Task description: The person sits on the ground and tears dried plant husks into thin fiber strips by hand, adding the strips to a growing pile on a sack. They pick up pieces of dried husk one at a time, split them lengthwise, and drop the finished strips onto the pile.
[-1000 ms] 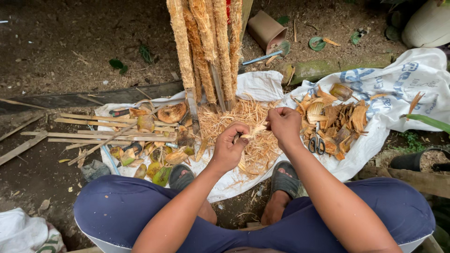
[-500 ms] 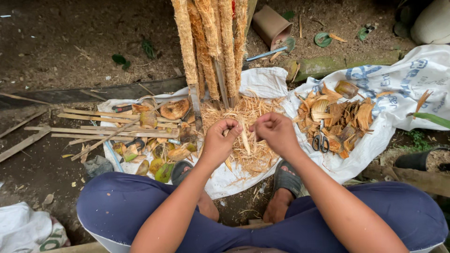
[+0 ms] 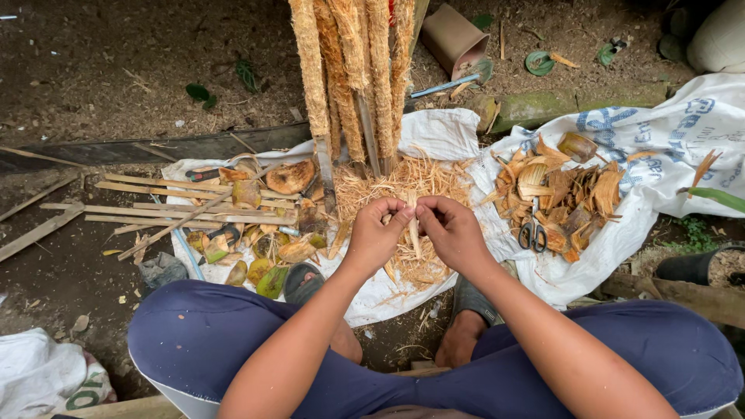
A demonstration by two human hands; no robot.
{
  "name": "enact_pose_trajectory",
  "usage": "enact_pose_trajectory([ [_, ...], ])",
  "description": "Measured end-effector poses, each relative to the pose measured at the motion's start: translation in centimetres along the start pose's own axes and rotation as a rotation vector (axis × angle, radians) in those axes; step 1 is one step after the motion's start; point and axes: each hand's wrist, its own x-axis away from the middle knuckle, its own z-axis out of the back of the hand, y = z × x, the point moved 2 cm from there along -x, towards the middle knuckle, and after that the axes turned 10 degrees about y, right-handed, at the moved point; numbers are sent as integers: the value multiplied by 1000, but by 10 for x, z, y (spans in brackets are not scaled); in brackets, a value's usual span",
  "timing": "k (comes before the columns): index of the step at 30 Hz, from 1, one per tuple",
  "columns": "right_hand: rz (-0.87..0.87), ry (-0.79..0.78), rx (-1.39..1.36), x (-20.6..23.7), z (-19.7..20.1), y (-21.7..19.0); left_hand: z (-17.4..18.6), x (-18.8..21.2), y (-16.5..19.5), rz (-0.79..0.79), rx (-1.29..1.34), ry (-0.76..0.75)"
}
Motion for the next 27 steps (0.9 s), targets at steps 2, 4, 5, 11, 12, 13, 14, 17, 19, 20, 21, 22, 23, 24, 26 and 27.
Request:
enact_pose_trajectory([
  [2, -22, -26, -20, -3, 2, -3, 0, -1, -2, 41, 33, -2],
  [4, -38, -63, -12, -5, 5, -8, 0, -1, -4, 39, 30, -2],
  [5, -34, -64, 41, -5, 6, -11, 0, -1, -5, 38, 29, -2],
  [11, 86, -7, 381, -4, 9, -19, -4, 8, 0, -25, 53, -54],
  [12, 132, 19, 428, -8, 10, -19, -6, 11, 4, -58, 104, -102],
  [13, 177, 45, 475, -12, 12, -18, -7, 16, 9, -89, 154, -149],
  [14, 25, 91, 427, -20, 19, -14, -8, 21, 13, -119, 205, -195],
  [17, -242, 189, 202, -39, 38, -6, -6, 30, 23, -188, 143, -201],
  [19, -173, 146, 0, -42, 39, -5, -3, 25, 23, -77, 132, -121],
  [20, -150, 96, -55, -39, 36, -4, -1, 21, 22, -17, 129, -79],
  [21, -131, 43, -107, -33, 32, -3, 2, 18, 21, -9, 107, -42],
  [22, -114, -10, -159, -26, 28, -3, 5, 13, 19, 0, 85, -4],
  [23, -118, -42, -124, -20, 24, -4, 6, 10, 17, 11, 63, 27],
  [24, -120, -70, -89, -15, 20, -5, 8, 8, 15, 36, 39, 42],
  [26, -124, -92, -31, -6, 14, -8, 8, 6, 11, 81, -9, 63],
  [27, -127, -91, -8, -4, 10, -10, 7, 6, 12, 47, -6, 66],
])
